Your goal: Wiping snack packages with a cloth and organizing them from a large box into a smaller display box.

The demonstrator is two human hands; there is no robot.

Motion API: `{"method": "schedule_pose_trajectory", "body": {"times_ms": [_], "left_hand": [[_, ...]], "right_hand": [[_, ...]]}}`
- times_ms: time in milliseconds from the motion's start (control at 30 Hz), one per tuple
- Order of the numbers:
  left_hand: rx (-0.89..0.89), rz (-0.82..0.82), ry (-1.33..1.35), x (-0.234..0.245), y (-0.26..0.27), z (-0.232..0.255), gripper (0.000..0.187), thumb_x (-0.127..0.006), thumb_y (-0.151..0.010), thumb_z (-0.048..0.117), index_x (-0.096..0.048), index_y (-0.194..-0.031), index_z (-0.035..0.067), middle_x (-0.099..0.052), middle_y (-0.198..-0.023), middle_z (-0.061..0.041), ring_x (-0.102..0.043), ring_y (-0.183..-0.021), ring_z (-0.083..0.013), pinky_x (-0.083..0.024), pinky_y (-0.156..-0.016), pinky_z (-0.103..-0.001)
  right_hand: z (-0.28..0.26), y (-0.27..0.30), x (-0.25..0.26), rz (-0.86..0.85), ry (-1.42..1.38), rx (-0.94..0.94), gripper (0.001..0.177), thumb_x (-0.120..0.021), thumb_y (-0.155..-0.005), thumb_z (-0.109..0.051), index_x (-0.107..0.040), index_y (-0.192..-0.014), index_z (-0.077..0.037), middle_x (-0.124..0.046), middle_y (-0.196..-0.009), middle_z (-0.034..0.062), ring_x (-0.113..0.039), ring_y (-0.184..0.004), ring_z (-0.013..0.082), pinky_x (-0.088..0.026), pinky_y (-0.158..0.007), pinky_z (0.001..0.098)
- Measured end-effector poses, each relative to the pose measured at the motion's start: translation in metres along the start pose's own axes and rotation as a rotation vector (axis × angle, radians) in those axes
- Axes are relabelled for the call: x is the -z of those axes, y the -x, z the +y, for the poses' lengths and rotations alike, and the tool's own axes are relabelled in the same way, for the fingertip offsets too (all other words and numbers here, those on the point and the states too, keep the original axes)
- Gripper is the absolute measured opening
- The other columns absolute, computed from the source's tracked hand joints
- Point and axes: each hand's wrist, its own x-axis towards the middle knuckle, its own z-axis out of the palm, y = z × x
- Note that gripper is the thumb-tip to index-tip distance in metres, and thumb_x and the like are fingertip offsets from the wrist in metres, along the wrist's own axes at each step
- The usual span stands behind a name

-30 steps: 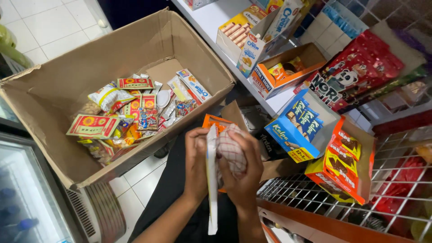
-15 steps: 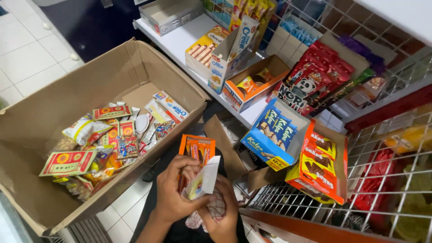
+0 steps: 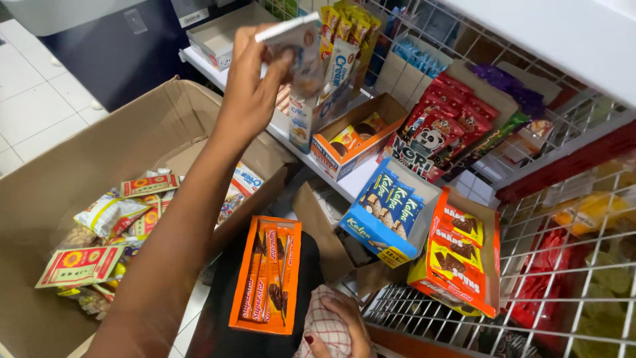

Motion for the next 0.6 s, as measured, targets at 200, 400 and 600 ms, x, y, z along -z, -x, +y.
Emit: {"method": "schedule_pose_trajectory", "body": {"times_ms": [200, 400, 600], "left_hand": [[-0.206, 0.041, 0.166, -0.082, -0.067, -0.095, 0.035, -0.057, -0.111, 0.009, -0.052, -0.146, 0.005, -0.053, -0.124, -0.017, -0.057, -0.119, -0.0323, -0.046, -0.108, -0.039], [-0.149, -0.123, -0.048, -0.141, -0.096, -0.187, 0.026, -0.061, -0.109, 0.014, -0.056, -0.131, 0.001, -0.053, -0.118, -0.024, -0.055, -0.115, -0.0403, -0.044, -0.101, -0.045], [-0.068, -0.489, -0.225, -0.186, -0.112, -0.274, 0.023, -0.057, -0.102, 0.016, -0.061, -0.118, 0.0, -0.064, -0.114, -0.029, -0.064, -0.11, -0.0433, -0.051, -0.095, -0.047]], "right_hand": [[0.038, 0.013, 0.011, -0.033, 0.046, 0.01, 0.059, -0.088, -0.078, -0.024, -0.065, -0.127, 0.0, -0.072, -0.125, 0.0227, -0.065, -0.128, 0.039, -0.046, -0.113, 0.0529], [0.063, 0.022, 0.025, -0.033, 0.047, -0.026, 0.06, -0.09, -0.08, -0.024, -0.063, -0.128, 0.001, -0.067, -0.127, 0.0258, -0.065, -0.127, 0.0391, -0.048, -0.111, 0.0517], [0.081, 0.021, 0.027, 0.069, 0.016, -0.032, 0.061, -0.09, -0.076, -0.025, -0.064, -0.125, 0.0, -0.067, -0.125, 0.0269, -0.068, -0.12, 0.0369, -0.051, -0.106, 0.0497]]}}
